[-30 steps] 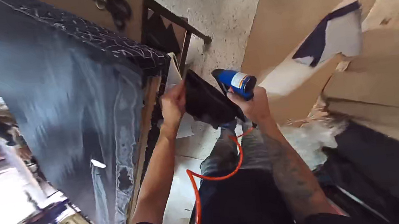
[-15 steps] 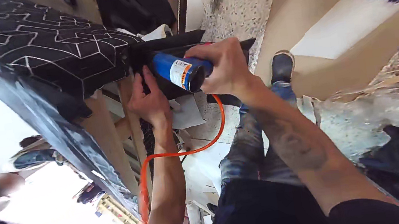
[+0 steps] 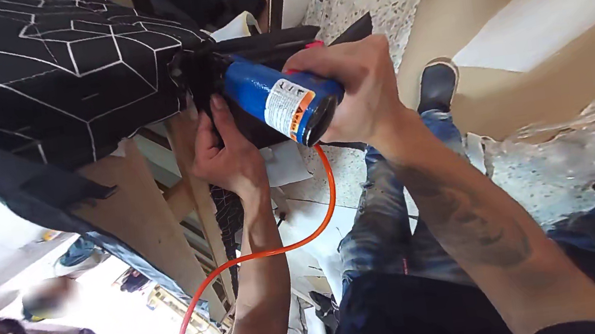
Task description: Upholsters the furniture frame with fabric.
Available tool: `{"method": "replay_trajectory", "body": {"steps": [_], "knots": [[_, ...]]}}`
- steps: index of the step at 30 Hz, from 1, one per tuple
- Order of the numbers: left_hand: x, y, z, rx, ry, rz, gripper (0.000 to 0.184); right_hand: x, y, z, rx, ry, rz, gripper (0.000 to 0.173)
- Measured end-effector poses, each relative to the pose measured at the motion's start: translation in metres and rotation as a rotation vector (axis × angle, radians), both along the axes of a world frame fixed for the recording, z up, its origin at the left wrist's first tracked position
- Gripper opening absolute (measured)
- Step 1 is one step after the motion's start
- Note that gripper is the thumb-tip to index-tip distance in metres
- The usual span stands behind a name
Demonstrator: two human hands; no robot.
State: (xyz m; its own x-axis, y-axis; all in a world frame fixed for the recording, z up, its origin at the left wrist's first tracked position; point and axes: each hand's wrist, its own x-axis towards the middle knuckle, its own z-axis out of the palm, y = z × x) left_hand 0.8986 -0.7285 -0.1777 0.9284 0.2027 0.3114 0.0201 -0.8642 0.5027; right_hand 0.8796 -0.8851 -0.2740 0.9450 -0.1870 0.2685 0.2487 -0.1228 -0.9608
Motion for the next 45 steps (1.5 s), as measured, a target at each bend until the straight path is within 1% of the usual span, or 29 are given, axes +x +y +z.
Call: {"method": "replay_trajectory", "body": {"steps": [5,14,17,20,26,30,32,34,36,38,41,42,43,45], "knots": [[0.002,0.001,-0.003,-0.004,-0.011,-0.003,0.022,0.003,0.000,-0.001,-0.050,-0.002,-0.007,0.037],[0.003,-0.002,-0.002,-0.018,-0.026,0.030,0.019,0.007,0.005,-0.006,-0.037,-0.018,-0.016,0.039],[0.004,-0.001,-0.002,-0.023,-0.041,0.011,0.020,0.011,0.003,-0.006,-0.013,-0.032,0.000,0.037],[0.004,-0.002,-0.003,-0.034,-0.059,0.025,0.019,0.012,0.002,-0.004,-0.034,-0.029,0.016,0.037],[0.006,-0.007,-0.003,-0.047,-0.073,0.053,0.016,0.014,-0.002,-0.002,-0.062,0.005,0.047,0.041],[0.006,-0.007,-0.004,-0.064,-0.091,0.041,0.014,0.013,0.002,0.001,-0.102,0.040,0.054,0.032],[0.006,-0.007,-0.002,-0.045,-0.069,0.049,0.016,0.013,0.001,0.000,-0.082,0.017,0.053,0.033],[0.002,-0.004,0.000,-0.038,0.004,0.039,0.018,0.007,-0.003,-0.002,-0.029,-0.008,0.050,0.038],[-0.012,0.006,0.003,-0.111,0.125,-0.009,0.018,-0.010,-0.012,-0.002,0.042,0.003,0.055,0.041],[-0.043,0.024,0.009,-0.218,0.259,-0.066,0.014,-0.038,-0.023,-0.001,0.108,0.063,0.039,0.041],[-0.107,0.058,0.023,-0.399,0.450,-0.020,0.012,-0.096,-0.038,-0.003,0.082,0.294,-0.071,0.038],[-0.131,0.073,0.029,-0.469,0.501,0.017,0.012,-0.115,-0.042,-0.002,0.063,0.404,-0.116,0.041],[-0.154,0.088,0.033,-0.548,0.539,0.050,0.013,-0.133,-0.048,0.001,0.048,0.507,-0.143,0.047],[-0.197,0.117,0.041,-0.664,0.594,0.081,0.014,-0.165,-0.063,0.013,-0.010,0.629,-0.152,0.061]]}}
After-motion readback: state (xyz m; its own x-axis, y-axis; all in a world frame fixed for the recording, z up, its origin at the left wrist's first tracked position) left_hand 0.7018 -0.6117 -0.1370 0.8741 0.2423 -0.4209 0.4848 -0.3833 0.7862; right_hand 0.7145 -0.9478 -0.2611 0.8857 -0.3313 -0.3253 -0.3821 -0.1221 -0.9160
